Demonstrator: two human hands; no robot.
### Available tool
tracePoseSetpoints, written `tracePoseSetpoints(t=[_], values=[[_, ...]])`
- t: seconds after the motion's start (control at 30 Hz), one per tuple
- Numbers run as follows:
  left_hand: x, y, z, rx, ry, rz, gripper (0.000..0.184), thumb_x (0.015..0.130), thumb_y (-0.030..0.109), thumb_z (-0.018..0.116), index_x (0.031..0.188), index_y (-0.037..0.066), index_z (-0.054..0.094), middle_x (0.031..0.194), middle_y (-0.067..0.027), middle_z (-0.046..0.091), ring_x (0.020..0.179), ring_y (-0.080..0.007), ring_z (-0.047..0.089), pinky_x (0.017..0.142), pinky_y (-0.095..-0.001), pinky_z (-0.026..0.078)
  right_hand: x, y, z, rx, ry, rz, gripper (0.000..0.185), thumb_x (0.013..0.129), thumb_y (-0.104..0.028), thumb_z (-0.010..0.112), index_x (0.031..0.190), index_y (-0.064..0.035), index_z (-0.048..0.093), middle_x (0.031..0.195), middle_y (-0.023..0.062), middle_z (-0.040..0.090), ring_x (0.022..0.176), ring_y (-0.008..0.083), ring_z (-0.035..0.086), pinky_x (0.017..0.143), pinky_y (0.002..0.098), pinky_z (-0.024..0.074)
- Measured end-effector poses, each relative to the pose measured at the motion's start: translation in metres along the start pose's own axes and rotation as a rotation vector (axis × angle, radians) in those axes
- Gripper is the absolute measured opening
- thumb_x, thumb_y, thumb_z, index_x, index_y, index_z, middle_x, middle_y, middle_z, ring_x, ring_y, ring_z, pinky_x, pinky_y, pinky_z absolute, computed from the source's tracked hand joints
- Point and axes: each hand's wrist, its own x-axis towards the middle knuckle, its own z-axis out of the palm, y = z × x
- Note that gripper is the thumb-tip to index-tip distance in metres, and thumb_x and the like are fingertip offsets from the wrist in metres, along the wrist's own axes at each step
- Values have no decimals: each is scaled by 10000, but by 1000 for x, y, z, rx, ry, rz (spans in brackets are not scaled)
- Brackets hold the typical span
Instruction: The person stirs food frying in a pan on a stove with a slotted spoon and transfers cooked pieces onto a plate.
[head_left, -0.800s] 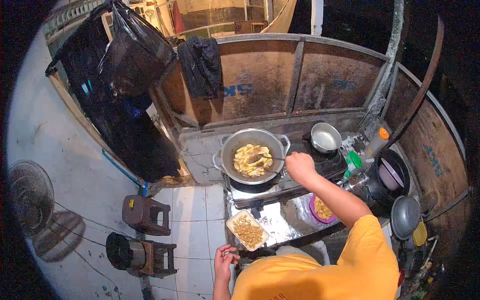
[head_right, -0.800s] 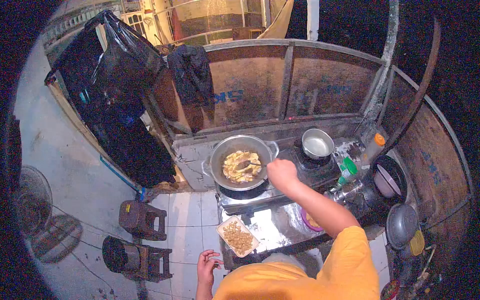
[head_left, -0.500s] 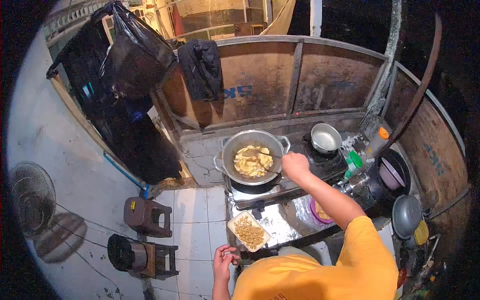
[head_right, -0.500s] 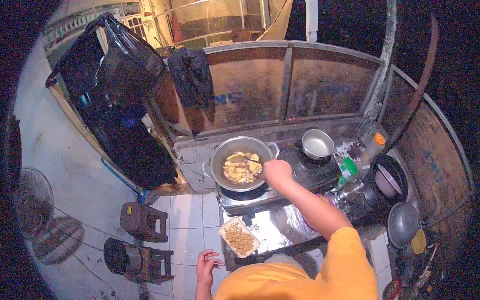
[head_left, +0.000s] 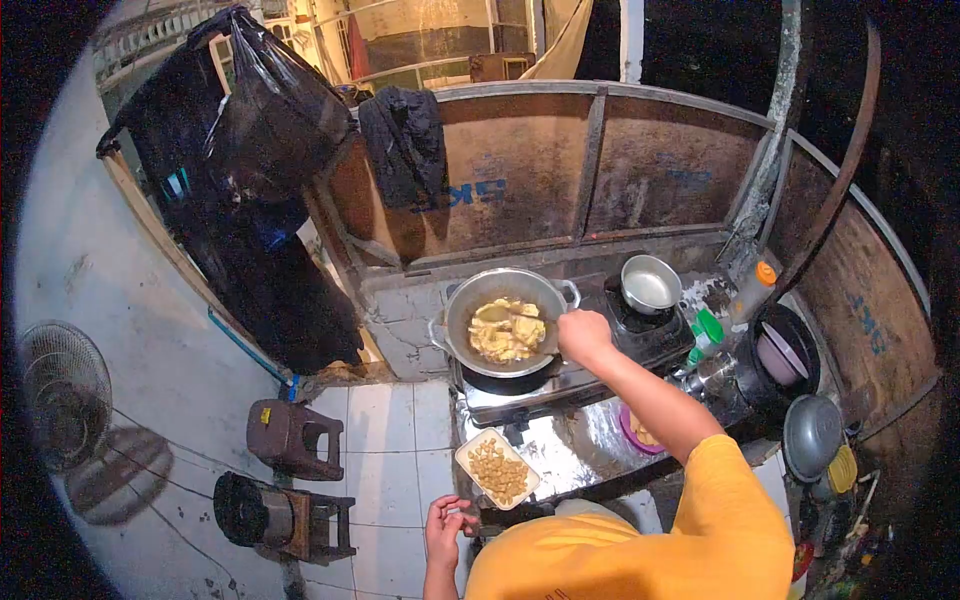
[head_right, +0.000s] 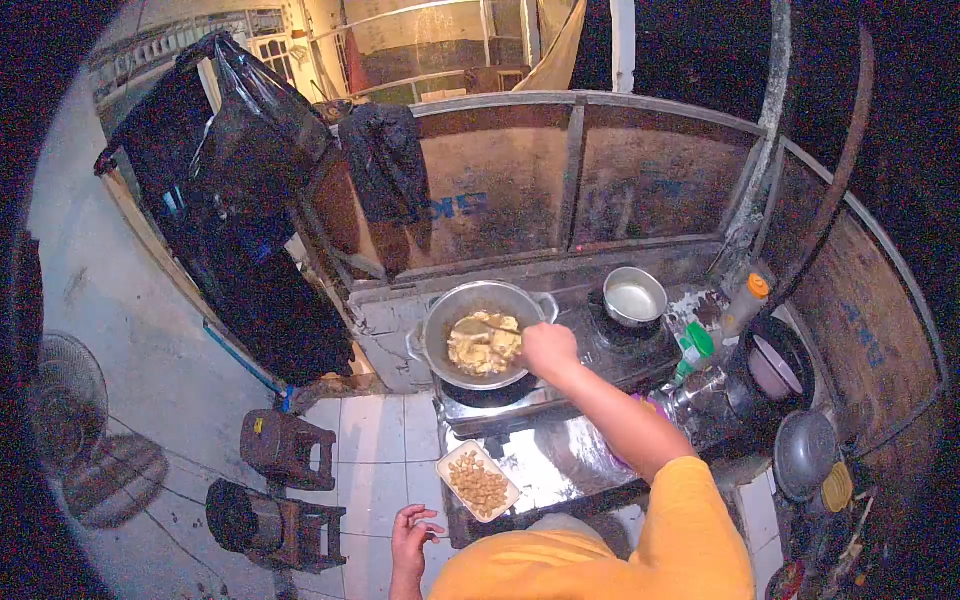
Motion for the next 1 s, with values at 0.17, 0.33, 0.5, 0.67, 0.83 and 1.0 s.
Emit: tracePoseSetpoints(t=[0.17,0.33,0.5,0.67,0.83,1.0], values=[[1,-5,1,-11,14,-31,321,866,97,504,1169,11,439,1061,-138,561,761,-170,605,617,-256,474,9,13,13,12,48,122,178,737,-196,601,748,-50,702,787,163,679,742,316,676,646,411,545],[4,-9,-1,-23,17,-22,321,864,89,499,1168,9,437,1054,-136,564,765,-175,608,612,-258,474,-10,13,26,32,-11,149,171,750,-155,572,747,-42,700,777,167,676,740,318,675,648,418,546],[6,-6,6,-7,0,-44,319,864,84,495,1169,8,437,1050,-140,565,767,-182,612,607,-259,475,-16,11,35,38,51,89,148,736,-113,561,728,-51,694,752,164,672,719,317,674,634,423,547],[5,-5,6,-33,-11,-20,321,862,70,492,1173,12,438,1048,-142,564,768,-179,614,608,-254,481,-3,31,20,-2,52,168,150,758,-118,565,751,-51,698,786,168,676,747,310,679,649,414,551],[4,-6,8,-23,-8,-21,324,857,58,489,1174,12,438,1048,-144,565,764,-180,615,603,-253,482,3,26,37,10,13,164,166,778,-111,546,770,-49,700,796,170,678,749,307,680,656,414,551],[2,-1,9,-17,0,-27,325,855,53,487,1174,14,439,1048,-142,563,761,-181,616,606,-255,483,9,27,28,7,16,162,181,782,-105,532,784,-46,703,809,160,682,764,307,680,664,407,551]])
